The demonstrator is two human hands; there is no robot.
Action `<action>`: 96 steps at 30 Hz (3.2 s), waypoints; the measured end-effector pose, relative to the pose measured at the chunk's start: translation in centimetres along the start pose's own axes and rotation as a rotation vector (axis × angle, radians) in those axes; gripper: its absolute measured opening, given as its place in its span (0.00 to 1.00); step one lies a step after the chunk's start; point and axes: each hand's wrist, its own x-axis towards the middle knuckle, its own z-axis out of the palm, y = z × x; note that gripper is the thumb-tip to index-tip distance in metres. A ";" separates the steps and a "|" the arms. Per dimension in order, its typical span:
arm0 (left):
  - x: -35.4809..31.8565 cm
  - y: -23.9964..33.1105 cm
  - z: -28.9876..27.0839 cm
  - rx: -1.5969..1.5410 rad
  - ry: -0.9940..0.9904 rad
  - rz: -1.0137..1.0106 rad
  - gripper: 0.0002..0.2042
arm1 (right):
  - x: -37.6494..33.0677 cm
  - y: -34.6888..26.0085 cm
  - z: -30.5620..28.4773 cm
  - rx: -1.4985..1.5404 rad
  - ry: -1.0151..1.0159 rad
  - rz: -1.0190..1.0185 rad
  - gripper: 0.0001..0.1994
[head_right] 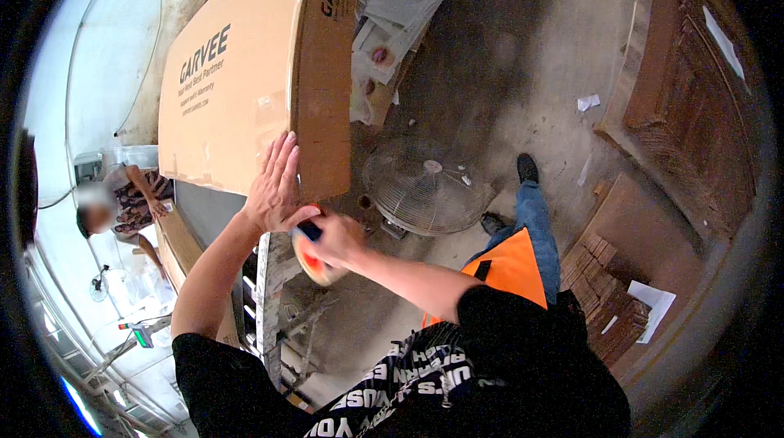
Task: The person packs flat items into large cardboard boxes by hand, then seals the boxes with a tape dispenser.
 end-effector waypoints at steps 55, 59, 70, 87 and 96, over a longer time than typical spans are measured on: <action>27.3 -14.8 -1.5 -0.021 -0.029 -1.025 0.56 | 38.3 -16.1 -46.0 -0.022 -0.398 -0.057 0.33; 28.7 -16.1 -2.2 -0.072 0.008 -1.021 0.55 | 52.8 -19.1 -42.2 0.153 -0.846 0.212 0.32; 27.0 -16.5 -1.8 -0.153 0.058 -1.039 0.46 | 40.6 -13.3 -36.5 -0.726 -0.985 -0.251 0.24; 24.3 -10.0 0.5 -0.234 0.610 -1.413 0.43 | 31.2 -5.0 -42.0 -0.828 -0.969 -0.302 0.40; 3.1 7.7 9.7 0.440 0.388 -1.945 0.28 | 37.8 -14.3 -35.9 0.515 -0.552 -0.097 0.36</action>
